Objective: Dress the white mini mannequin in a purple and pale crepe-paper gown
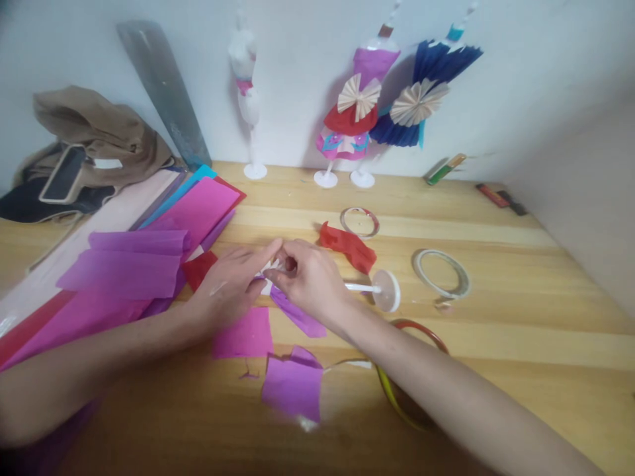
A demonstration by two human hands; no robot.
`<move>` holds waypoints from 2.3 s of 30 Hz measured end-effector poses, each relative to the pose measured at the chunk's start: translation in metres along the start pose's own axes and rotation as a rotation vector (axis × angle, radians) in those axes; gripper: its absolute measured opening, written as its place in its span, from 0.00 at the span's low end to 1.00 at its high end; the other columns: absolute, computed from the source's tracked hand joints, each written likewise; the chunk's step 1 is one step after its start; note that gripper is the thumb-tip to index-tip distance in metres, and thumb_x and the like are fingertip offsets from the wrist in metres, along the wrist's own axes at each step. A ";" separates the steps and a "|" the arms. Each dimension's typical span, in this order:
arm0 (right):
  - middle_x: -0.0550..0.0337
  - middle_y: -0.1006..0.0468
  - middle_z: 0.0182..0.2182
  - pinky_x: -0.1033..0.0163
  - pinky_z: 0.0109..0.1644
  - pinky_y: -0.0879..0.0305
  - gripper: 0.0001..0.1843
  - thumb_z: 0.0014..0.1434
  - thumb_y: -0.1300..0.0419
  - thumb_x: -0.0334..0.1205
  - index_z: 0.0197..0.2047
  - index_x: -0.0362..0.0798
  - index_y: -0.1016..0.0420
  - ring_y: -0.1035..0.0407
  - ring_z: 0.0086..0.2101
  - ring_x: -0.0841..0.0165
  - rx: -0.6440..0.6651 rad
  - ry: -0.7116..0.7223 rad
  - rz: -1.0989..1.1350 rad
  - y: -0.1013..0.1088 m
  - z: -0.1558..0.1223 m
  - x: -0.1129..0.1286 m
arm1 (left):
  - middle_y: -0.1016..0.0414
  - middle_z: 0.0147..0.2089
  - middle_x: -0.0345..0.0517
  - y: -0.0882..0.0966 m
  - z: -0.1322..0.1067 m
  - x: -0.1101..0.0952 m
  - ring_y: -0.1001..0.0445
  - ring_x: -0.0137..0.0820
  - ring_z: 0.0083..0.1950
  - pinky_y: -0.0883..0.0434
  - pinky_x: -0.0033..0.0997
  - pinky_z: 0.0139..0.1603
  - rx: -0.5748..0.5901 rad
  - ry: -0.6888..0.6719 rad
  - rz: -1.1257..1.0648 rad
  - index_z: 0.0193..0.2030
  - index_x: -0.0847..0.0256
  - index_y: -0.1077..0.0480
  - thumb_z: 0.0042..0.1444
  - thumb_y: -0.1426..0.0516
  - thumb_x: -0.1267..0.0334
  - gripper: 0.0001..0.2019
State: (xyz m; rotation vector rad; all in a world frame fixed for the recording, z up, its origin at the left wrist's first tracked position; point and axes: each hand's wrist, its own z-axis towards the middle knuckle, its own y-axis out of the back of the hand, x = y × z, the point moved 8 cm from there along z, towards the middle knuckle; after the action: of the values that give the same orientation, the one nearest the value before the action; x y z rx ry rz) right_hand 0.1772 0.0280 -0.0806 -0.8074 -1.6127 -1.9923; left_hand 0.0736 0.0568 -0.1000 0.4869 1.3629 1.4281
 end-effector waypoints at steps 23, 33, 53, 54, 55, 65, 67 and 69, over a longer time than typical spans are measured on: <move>0.64 0.34 0.22 0.65 0.30 0.47 0.10 0.53 0.44 0.28 0.25 0.49 0.40 0.41 0.25 0.71 -0.109 0.151 -0.076 -0.002 -0.007 0.000 | 0.22 0.35 0.45 0.006 -0.009 -0.014 0.26 0.34 0.40 0.30 0.48 0.58 -0.126 -0.148 0.250 0.61 0.70 0.39 0.59 0.51 0.76 0.22; 0.67 0.39 0.18 0.66 0.27 0.52 0.11 0.51 0.45 0.30 0.21 0.49 0.44 0.46 0.20 0.74 -0.089 0.051 -0.103 -0.003 0.001 -0.008 | 0.23 0.33 0.45 0.018 -0.013 -0.024 0.25 0.32 0.37 0.29 0.48 0.58 -0.233 -0.229 0.241 0.59 0.69 0.38 0.59 0.56 0.79 0.21; 0.66 0.37 0.18 0.66 0.27 0.52 0.10 0.50 0.44 0.29 0.22 0.49 0.40 0.46 0.20 0.74 -0.068 0.005 -0.069 -0.004 0.005 -0.011 | 0.24 0.32 0.44 0.015 -0.007 -0.014 0.26 0.34 0.37 0.28 0.42 0.53 -0.195 -0.104 0.100 0.54 0.67 0.33 0.60 0.52 0.76 0.17; 0.66 0.36 0.19 0.66 0.28 0.52 0.09 0.51 0.44 0.30 0.22 0.49 0.39 0.44 0.21 0.73 -0.076 0.016 -0.070 -0.003 0.005 -0.010 | 0.24 0.31 0.44 0.015 -0.007 -0.014 0.26 0.34 0.37 0.28 0.42 0.53 -0.194 -0.106 0.105 0.54 0.67 0.34 0.59 0.52 0.77 0.17; 0.65 0.35 0.20 0.66 0.28 0.51 0.09 0.51 0.43 0.30 0.23 0.49 0.39 0.43 0.21 0.73 -0.085 0.028 -0.071 -0.003 0.005 -0.010 | 0.24 0.31 0.44 0.015 -0.007 -0.014 0.26 0.33 0.37 0.28 0.41 0.53 -0.198 -0.109 0.112 0.55 0.68 0.34 0.59 0.53 0.77 0.18; 0.66 0.37 0.16 0.66 0.27 0.53 0.09 0.51 0.44 0.32 0.22 0.48 0.37 0.44 0.20 0.73 -0.033 -0.025 -0.055 -0.008 0.009 -0.012 | 0.25 0.31 0.44 0.016 -0.012 -0.018 0.26 0.33 0.35 0.25 0.40 0.50 -0.270 -0.163 0.181 0.56 0.69 0.36 0.59 0.53 0.77 0.19; 0.66 0.37 0.16 0.66 0.26 0.53 0.08 0.51 0.44 0.32 0.22 0.48 0.37 0.44 0.20 0.74 -0.030 -0.029 -0.036 -0.009 0.010 -0.012 | 0.26 0.30 0.43 0.017 -0.011 -0.017 0.27 0.33 0.34 0.25 0.38 0.46 -0.271 -0.152 0.177 0.56 0.68 0.35 0.60 0.53 0.77 0.18; 0.66 0.37 0.16 0.66 0.26 0.53 0.09 0.51 0.45 0.32 0.21 0.48 0.37 0.44 0.20 0.74 -0.031 -0.034 -0.015 -0.009 0.010 -0.013 | 0.27 0.29 0.43 0.019 -0.011 -0.019 0.28 0.32 0.33 0.25 0.36 0.44 -0.282 -0.175 0.175 0.56 0.68 0.35 0.60 0.53 0.77 0.18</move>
State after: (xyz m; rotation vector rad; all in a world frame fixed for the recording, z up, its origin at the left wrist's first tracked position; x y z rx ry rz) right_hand 0.1818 0.0393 -0.0943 -0.8470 -1.6150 -2.0285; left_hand 0.0636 0.0387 -0.0796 0.5408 0.9801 1.6485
